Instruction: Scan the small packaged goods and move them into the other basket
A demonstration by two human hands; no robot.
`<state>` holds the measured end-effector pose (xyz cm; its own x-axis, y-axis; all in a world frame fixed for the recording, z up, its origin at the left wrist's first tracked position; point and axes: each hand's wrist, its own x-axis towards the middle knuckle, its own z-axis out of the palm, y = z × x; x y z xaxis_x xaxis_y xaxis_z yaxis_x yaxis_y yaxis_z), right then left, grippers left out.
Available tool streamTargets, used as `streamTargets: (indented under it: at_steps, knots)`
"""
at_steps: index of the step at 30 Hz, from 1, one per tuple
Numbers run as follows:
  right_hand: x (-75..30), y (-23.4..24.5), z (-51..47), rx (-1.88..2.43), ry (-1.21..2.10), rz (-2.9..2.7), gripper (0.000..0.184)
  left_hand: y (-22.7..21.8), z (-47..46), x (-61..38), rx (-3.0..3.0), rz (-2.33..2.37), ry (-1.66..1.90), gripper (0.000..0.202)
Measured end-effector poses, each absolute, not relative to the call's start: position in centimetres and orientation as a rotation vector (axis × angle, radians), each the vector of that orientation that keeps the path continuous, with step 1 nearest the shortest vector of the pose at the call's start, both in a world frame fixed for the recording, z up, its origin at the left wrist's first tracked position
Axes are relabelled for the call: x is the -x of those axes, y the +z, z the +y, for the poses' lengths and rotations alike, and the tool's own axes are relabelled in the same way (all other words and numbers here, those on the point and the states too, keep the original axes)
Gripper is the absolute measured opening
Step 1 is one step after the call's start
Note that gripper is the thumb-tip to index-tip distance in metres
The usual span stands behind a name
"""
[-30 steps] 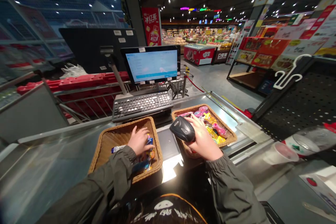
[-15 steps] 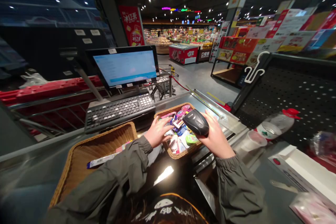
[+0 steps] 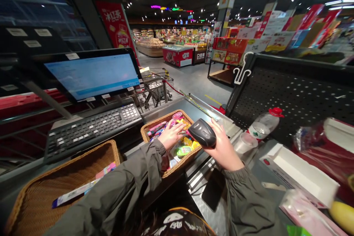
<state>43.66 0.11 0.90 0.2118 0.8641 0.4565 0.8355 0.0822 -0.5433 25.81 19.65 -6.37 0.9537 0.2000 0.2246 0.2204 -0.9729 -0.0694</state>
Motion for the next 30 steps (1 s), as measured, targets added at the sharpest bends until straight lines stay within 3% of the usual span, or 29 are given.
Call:
streamTargets:
  at_steps: [12, 21, 30]
  knots:
    - [-44.2, 0.4, 0.3, 1.757, 0.062, -1.587, 0.059, -7.8, 20.5, -26.5, 3.071, -0.411, -0.400, 0.037]
    - [-43.1, 0.5, 1.0, 1.697, 0.016, -1.658, 0.062, -2.1, 20.6, -19.7, 2.895, -0.667, -0.614, 0.018]
    - [-38.7, 1.6, 3.6, 1.562, 0.067, -1.833, 0.066, 1.1, 19.5, -12.6, 2.728, -0.908, -0.827, 0.016]
